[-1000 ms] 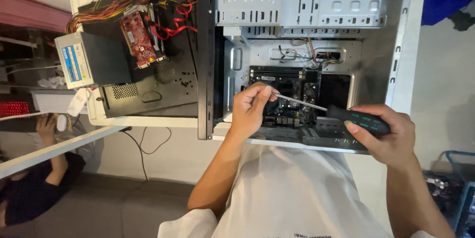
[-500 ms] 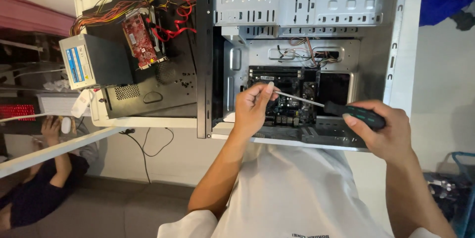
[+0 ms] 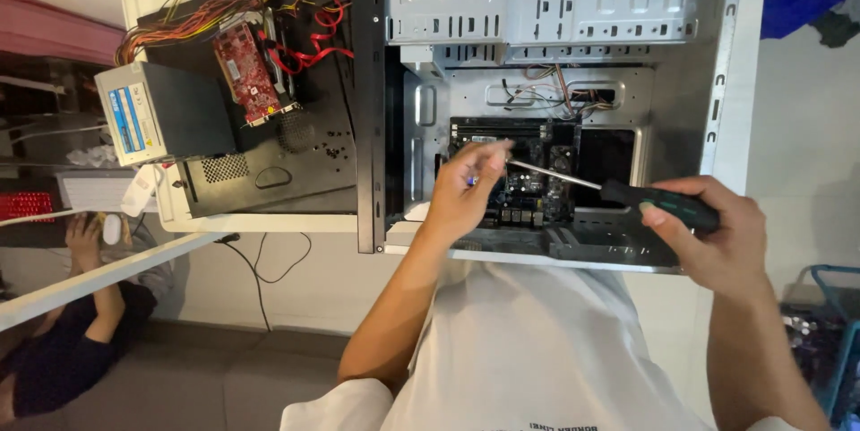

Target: Screwing a motherboard into a computer case using a screwdriver

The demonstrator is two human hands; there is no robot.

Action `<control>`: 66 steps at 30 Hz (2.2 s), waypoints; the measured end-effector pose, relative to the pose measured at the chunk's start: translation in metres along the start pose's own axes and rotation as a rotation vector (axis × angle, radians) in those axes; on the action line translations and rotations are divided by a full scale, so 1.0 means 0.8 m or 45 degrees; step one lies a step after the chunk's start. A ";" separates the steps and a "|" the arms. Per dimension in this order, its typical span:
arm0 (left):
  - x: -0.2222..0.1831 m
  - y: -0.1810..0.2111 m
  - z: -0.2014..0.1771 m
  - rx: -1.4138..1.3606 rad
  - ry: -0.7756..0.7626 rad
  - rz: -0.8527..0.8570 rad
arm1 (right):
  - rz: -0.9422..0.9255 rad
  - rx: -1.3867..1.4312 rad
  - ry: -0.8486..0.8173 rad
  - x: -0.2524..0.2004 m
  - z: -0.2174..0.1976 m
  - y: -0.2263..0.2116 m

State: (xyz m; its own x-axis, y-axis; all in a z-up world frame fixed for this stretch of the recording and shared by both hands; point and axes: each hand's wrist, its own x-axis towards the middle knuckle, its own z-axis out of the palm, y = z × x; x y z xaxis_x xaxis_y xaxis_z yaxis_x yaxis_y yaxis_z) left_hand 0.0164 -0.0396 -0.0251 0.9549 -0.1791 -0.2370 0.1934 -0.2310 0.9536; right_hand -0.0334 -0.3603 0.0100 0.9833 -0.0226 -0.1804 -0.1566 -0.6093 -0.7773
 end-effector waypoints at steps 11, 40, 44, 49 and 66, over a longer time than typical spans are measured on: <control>0.004 -0.063 -0.020 0.885 -0.253 0.140 | 0.131 -0.706 -0.508 0.025 -0.004 -0.037; 0.010 -0.060 -0.019 0.917 -0.442 0.000 | -0.211 -1.106 -0.749 0.026 0.058 -0.031; 0.021 -0.032 -0.015 1.102 -0.526 -0.041 | -0.005 -1.037 -1.079 0.030 0.047 -0.062; 0.068 0.001 -0.007 1.228 -0.562 0.074 | -0.315 -1.012 -1.080 0.027 0.053 -0.059; 0.149 -0.057 0.006 1.117 -0.685 -0.096 | -0.415 -1.334 -0.628 0.006 0.071 -0.043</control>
State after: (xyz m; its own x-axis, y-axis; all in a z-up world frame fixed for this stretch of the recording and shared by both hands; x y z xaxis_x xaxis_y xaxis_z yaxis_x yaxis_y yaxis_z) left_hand 0.1207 -0.0554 -0.0975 0.6780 -0.4899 -0.5480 -0.1901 -0.8370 0.5131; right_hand -0.0286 -0.2949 0.0016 0.7857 0.4186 -0.4555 0.4689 -0.8833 -0.0030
